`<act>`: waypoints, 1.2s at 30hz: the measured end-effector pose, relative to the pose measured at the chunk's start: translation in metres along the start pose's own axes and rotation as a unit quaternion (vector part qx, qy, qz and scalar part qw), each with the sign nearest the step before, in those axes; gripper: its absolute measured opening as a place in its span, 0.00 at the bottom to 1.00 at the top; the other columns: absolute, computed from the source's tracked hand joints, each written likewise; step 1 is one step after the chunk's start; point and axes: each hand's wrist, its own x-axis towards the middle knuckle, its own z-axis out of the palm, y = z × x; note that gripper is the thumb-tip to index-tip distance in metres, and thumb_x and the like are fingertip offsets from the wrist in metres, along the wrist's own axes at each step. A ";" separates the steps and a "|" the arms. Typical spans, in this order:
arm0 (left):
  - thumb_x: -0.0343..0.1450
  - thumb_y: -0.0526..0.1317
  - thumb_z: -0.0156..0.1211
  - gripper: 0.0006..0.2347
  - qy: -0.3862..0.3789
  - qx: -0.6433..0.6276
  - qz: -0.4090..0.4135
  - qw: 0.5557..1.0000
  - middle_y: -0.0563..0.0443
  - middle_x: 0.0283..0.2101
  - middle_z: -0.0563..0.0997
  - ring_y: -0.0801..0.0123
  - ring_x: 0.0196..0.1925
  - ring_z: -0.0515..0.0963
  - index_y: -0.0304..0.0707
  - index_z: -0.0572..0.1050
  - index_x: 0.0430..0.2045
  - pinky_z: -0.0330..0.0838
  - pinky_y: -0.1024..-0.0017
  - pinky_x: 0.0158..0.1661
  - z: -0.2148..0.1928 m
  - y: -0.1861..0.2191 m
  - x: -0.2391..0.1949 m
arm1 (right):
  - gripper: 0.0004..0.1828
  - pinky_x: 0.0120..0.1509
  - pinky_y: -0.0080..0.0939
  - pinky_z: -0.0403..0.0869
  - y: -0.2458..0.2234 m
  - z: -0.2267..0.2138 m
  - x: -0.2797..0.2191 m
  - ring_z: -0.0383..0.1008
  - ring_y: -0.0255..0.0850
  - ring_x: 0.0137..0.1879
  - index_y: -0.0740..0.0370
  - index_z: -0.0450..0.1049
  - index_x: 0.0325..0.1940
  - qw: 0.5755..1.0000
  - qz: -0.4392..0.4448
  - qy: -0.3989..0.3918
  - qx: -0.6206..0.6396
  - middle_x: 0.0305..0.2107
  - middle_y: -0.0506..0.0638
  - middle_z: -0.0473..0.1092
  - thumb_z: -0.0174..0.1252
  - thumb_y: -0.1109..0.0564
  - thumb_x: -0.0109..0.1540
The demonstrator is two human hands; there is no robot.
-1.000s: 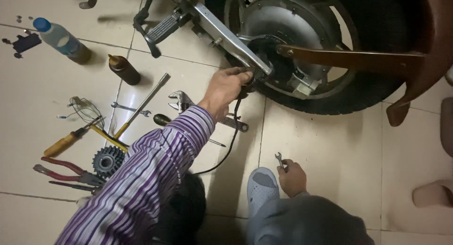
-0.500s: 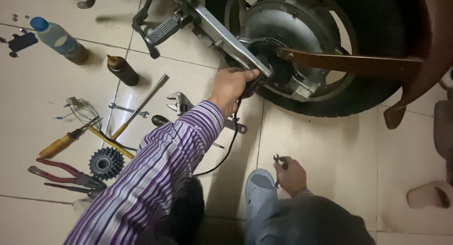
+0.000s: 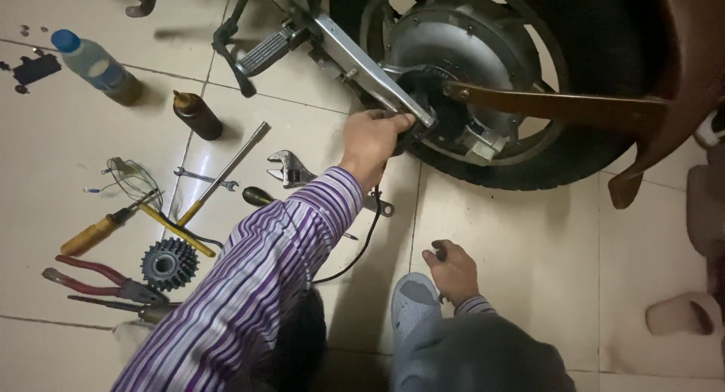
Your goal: The person works on the rear wheel area of a motorcycle, using a screwdriver to adjust a cable or wire near the brake assembly. They manipulate the cable with their hands and use the tool to tighten or loosen a component.
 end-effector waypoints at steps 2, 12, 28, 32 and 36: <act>0.66 0.41 0.69 0.20 -0.013 0.016 0.007 1.000 0.28 0.45 0.82 0.46 0.52 0.82 0.23 0.77 0.47 0.81 0.59 0.47 -0.005 0.007 -0.006 | 0.29 0.70 0.56 0.67 0.008 -0.001 0.001 0.72 0.55 0.64 0.58 0.73 0.62 1.000 0.001 0.007 0.004 0.50 0.60 0.74 0.55 0.38 0.64; 0.66 0.45 0.65 0.17 -0.048 0.136 0.044 0.989 0.36 0.37 0.84 0.59 0.42 0.85 0.29 0.81 0.42 0.82 0.72 0.37 -0.016 0.015 -0.018 | 0.27 0.68 0.59 0.68 -0.019 -0.008 -0.010 0.75 0.57 0.59 0.61 0.76 0.57 0.994 -0.044 0.082 0.055 0.46 0.60 0.76 0.55 0.39 0.65; 0.63 0.49 0.68 0.28 -0.007 0.069 -0.016 0.997 0.23 0.42 0.81 0.43 0.47 0.84 0.15 0.77 0.45 0.82 0.58 0.38 -0.002 0.027 -0.026 | 0.26 0.49 0.38 0.78 -0.199 -0.104 -0.030 0.74 0.44 0.48 0.76 0.58 0.69 0.855 -0.157 0.079 0.488 0.52 0.66 0.68 0.49 0.58 0.70; 0.60 0.51 0.71 0.30 -0.003 0.059 -0.025 0.998 0.26 0.41 0.80 0.47 0.46 0.84 0.17 0.77 0.44 0.82 0.59 0.39 -0.002 0.014 -0.015 | 0.22 0.38 0.39 0.80 -0.199 -0.094 -0.006 0.77 0.45 0.39 0.72 0.62 0.65 0.824 -0.133 0.084 0.544 0.45 0.61 0.70 0.51 0.56 0.70; 0.57 0.51 0.73 0.32 -0.008 0.065 -0.052 0.996 0.25 0.45 0.81 0.42 0.50 0.83 0.16 0.77 0.45 0.80 0.53 0.43 -0.004 0.031 -0.033 | 0.18 0.31 0.38 0.74 -0.197 -0.093 -0.001 0.73 0.43 0.32 0.64 0.67 0.54 0.773 -0.031 0.074 0.629 0.37 0.54 0.71 0.54 0.48 0.69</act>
